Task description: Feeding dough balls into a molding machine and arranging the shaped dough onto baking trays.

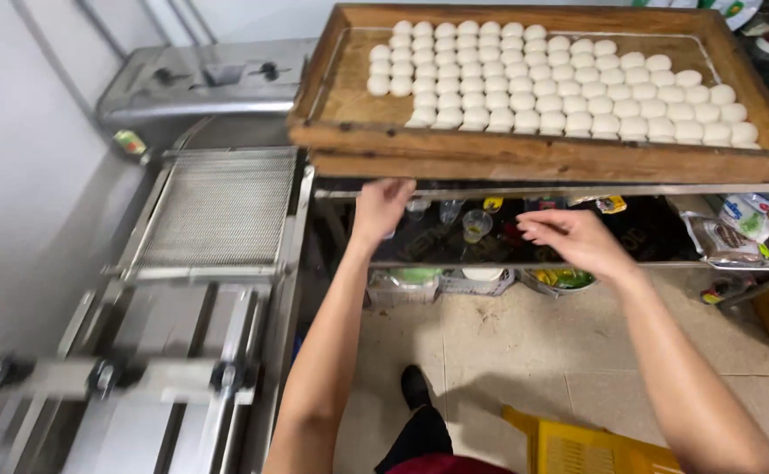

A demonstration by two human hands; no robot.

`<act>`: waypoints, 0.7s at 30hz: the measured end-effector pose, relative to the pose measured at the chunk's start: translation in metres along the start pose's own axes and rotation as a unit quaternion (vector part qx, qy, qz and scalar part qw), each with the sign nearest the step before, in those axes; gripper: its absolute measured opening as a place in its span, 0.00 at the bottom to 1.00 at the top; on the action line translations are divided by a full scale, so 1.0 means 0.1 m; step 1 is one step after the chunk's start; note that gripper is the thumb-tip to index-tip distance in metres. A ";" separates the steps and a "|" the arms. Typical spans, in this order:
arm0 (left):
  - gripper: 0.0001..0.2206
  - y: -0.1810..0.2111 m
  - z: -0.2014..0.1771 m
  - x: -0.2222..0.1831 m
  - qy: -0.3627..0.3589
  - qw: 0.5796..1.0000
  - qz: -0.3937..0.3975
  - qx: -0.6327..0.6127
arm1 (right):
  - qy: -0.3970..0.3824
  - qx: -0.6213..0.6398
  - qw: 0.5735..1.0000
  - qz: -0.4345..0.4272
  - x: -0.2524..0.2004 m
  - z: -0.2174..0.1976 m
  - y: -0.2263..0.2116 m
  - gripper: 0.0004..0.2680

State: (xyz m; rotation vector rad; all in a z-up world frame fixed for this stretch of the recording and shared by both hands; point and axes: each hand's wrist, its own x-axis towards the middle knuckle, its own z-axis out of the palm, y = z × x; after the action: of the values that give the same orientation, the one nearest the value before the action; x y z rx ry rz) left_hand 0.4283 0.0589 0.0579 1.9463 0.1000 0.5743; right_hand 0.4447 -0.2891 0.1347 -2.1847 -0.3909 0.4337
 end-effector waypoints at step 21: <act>0.22 0.31 0.70 2.46 -0.175 0.907 -0.160 0.347 | 0.191 -0.220 0.950 0.112 4.60 -3.81 2.55 0.23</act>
State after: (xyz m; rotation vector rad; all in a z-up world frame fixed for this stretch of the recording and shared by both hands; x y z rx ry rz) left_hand 0.6700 0.0657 0.1480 2.6170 0.4346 -0.0644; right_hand 1.0525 -0.5086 0.0723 -2.6912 -0.0213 0.0296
